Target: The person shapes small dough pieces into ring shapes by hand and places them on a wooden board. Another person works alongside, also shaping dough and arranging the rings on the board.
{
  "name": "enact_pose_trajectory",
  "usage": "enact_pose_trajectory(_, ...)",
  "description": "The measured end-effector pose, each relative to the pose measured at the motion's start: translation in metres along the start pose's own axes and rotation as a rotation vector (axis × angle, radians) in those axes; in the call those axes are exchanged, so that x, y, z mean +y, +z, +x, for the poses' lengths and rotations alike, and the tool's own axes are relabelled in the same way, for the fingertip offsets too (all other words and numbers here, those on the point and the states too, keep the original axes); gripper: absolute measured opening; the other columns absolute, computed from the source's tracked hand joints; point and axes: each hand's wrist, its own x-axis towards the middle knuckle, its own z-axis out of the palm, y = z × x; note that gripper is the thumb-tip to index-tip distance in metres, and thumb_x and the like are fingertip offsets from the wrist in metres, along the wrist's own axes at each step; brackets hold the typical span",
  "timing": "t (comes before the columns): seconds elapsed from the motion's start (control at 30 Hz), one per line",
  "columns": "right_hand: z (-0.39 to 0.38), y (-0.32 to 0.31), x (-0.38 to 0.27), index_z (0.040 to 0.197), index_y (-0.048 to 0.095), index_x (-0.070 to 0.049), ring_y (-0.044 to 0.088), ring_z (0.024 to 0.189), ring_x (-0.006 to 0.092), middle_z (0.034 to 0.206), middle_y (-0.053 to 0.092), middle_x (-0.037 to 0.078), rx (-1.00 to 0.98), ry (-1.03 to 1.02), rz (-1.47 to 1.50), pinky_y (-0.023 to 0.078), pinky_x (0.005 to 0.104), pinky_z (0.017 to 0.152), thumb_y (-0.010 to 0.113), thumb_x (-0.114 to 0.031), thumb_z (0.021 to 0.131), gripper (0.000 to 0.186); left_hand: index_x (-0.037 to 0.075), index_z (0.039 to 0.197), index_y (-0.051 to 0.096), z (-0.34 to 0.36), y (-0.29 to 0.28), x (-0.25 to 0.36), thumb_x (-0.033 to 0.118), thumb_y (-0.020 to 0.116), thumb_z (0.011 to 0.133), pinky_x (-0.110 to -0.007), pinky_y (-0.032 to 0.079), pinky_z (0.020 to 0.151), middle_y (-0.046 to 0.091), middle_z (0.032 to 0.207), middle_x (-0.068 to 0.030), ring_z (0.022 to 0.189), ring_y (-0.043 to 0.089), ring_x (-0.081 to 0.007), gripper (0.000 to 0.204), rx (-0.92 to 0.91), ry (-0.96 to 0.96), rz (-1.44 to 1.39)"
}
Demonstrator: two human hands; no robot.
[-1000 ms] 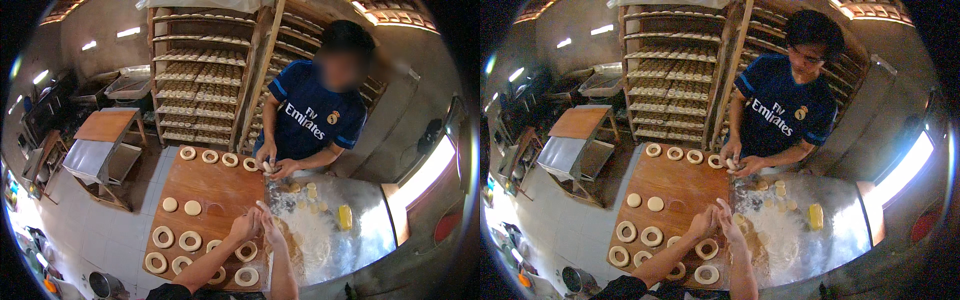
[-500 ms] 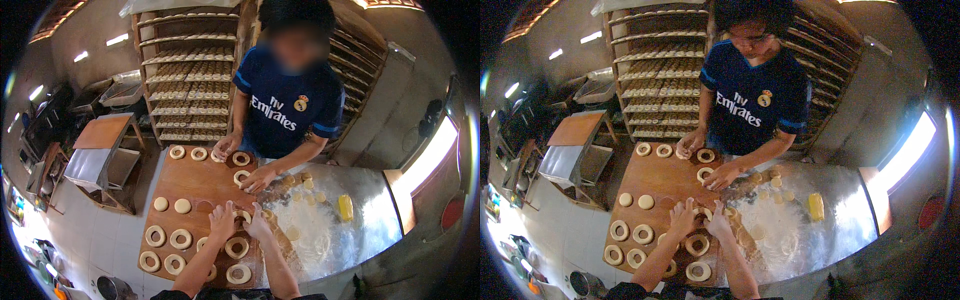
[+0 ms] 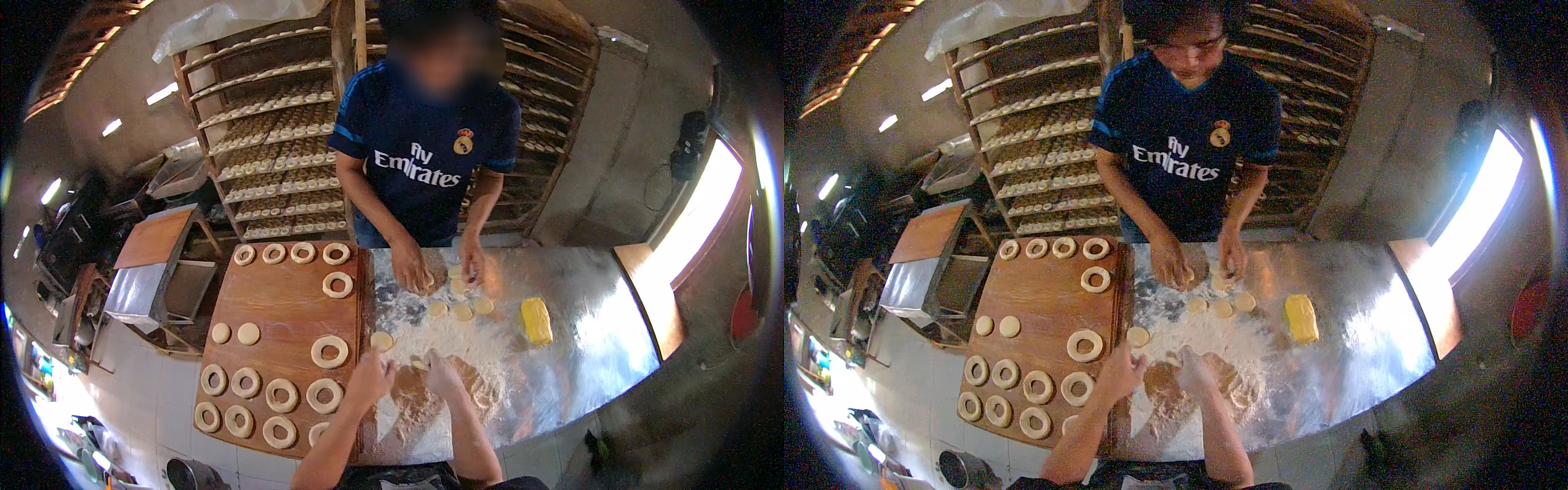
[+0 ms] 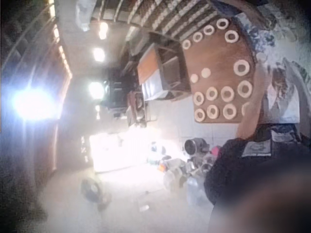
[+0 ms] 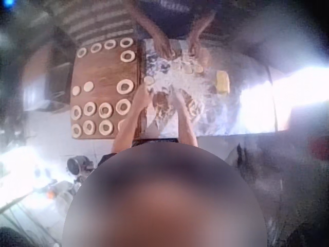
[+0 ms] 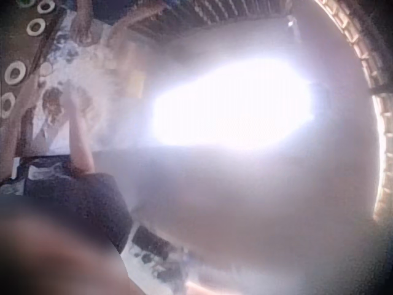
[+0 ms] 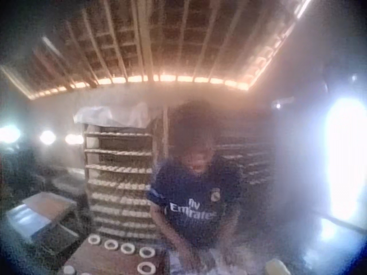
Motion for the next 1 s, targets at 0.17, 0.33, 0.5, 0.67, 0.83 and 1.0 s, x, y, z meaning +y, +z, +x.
enact_pose_trajectory(0.17, -0.020, -0.045, 0.017, 0.124, 0.048, -0.002, 0.066, 0.104, 0.0305, 0.110, 0.067, 0.019, -0.165, -0.162, 0.545, 0.051, 0.0395, 0.089, 0.070, 0.001, 0.085, 0.045, -0.003, 0.114, 0.065, -0.016, 0.025, 0.038, 0.028, 0.068, 0.095, -0.037, 0.054, 0.078, 0.072, 0.096, -0.0198, 0.090, 0.071, -0.0288, 0.036, -0.221, 0.033, -0.295)
enact_pose_trajectory(0.33, -0.031, -0.068, 0.031, 0.138, 0.040, -0.004, 0.063, 0.105, 0.0267, 0.114, 0.065, 0.017, -0.213, -0.134, 0.739, 0.049, 0.0363, 0.091, 0.067, 0.002, 0.087, 0.058, 0.000, 0.110, 0.069, -0.031, 0.024, 0.080, 0.022, 0.077, 0.087, -0.030, 0.053, 0.075, 0.074, 0.092, -0.0117, 0.086, 0.070, -0.0146, 0.032, -0.180, -0.040, -0.518)
enact_pose_trajectory(0.5, -0.006, -0.037, 0.013, 0.147, 0.033, -0.006, 0.061, 0.113, 0.0252, 0.121, 0.060, 0.016, 0.112, -0.140, 1.455, 0.048, 0.0350, 0.097, 0.061, 0.006, 0.086, 0.068, 0.001, 0.103, 0.067, -0.027, 0.045, 0.094, 0.009, 0.077, 0.078, -0.038, 0.053, 0.071, 0.068, 0.089, -0.0121, 0.080, 0.068, -0.0299, 0.028, 0.093, 0.308, -0.195)
enact_pose_trajectory(0.67, -0.008, -0.028, 0.030, 0.142, 0.038, -0.004, 0.062, 0.112, 0.0239, 0.121, 0.060, 0.016, -0.352, -0.222, 1.243, 0.051, 0.0361, 0.096, 0.058, -0.001, 0.090, 0.056, 0.001, 0.126, 0.050, -0.020, 0.068, 0.076, 0.003, 0.062, 0.083, -0.046, 0.049, 0.085, 0.059, 0.101, -0.0208, 0.093, 0.059, -0.0429, 0.044, 0.665, 0.360, -0.135)
enact_pose_trajectory(0.83, -0.010, -0.019, 0.018, 0.132, 0.051, -0.006, 0.065, 0.092, 0.0212, 0.105, 0.067, 0.014, -0.232, -0.194, 1.509, 0.055, 0.0382, 0.079, 0.055, -0.028, 0.099, 0.040, 0.005, 0.141, 0.037, -0.034, 0.067, 0.056, 0.003, 0.051, 0.086, -0.038, 0.048, 0.093, 0.057, 0.112, -0.0117, 0.103, 0.060, -0.0251, 0.056, 0.224, 0.166, -1.226)
enact_pose_trajectory(1.0, -0.012, -0.008, -0.025, 0.137, 0.045, -0.012, 0.065, 0.091, 0.0193, 0.102, 0.069, 0.015, -0.327, -0.395, 1.256, 0.051, 0.0323, 0.075, 0.036, -0.061, 0.102, 0.062, 0.005, 0.140, 0.039, -0.041, 0.037, 0.039, 0.028, 0.050, 0.098, -0.046, 0.053, 0.072, 0.066, 0.089, -0.0198, 0.081, 0.068, -0.0350, 0.049, 0.307, 0.113, -0.556)
